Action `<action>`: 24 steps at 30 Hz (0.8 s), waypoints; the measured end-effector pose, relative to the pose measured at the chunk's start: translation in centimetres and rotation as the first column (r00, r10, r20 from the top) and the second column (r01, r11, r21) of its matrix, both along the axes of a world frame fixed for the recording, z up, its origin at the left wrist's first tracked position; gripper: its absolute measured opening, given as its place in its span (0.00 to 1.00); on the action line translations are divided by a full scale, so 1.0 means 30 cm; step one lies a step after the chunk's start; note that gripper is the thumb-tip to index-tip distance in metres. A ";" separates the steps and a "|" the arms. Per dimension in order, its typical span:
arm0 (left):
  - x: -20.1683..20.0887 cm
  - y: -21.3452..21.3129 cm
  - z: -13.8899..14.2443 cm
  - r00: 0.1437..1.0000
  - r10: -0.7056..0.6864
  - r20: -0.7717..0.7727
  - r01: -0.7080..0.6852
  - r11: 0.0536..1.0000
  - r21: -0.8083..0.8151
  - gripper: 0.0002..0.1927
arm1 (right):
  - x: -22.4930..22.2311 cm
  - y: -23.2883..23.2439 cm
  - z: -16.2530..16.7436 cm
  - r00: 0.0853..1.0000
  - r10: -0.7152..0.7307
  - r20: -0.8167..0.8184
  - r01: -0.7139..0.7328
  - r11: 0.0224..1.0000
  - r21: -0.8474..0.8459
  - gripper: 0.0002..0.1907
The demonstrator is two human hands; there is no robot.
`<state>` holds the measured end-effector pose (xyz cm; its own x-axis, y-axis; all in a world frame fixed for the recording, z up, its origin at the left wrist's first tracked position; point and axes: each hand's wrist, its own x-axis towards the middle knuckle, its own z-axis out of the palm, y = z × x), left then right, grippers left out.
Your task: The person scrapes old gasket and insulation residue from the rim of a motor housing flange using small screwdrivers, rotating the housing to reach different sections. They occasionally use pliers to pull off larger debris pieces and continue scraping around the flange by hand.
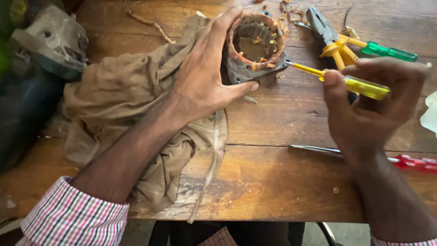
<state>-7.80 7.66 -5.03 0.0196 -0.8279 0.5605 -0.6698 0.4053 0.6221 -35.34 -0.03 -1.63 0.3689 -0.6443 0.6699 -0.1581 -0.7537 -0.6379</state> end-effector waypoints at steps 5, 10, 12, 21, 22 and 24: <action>-0.026 -0.012 0.029 0.995 0.075 0.058 -0.074 0.997 -0.020 0.58 | 0.058 0.037 0.043 0.993 -0.010 -0.118 -0.012 0.983 -0.185 0.15; -0.067 0.023 0.063 0.978 0.132 0.161 -0.151 0.983 0.108 0.53 | 0.049 0.064 0.065 0.963 -0.141 -0.229 0.063 0.946 -0.319 0.14; -0.070 0.046 0.070 0.979 0.104 0.176 -0.142 0.966 0.218 0.45 | 0.036 0.061 0.056 0.971 -0.145 -0.188 0.123 0.984 -0.126 0.12; -0.070 0.030 0.072 0.899 0.135 0.417 -0.137 0.990 -0.026 0.30 | 0.031 0.019 0.017 0.986 -0.021 -0.168 -0.040 0.936 -0.351 0.15; -0.083 0.028 0.070 0.892 0.138 0.430 -0.142 0.990 -0.023 0.30 | 0.036 0.017 0.018 0.987 0.002 -0.160 -0.059 0.934 -0.354 0.15; -0.097 0.032 0.066 0.887 0.150 0.437 -0.142 0.988 -0.052 0.30 | 0.042 0.019 0.020 0.987 0.018 -0.157 -0.082 0.910 -0.406 0.15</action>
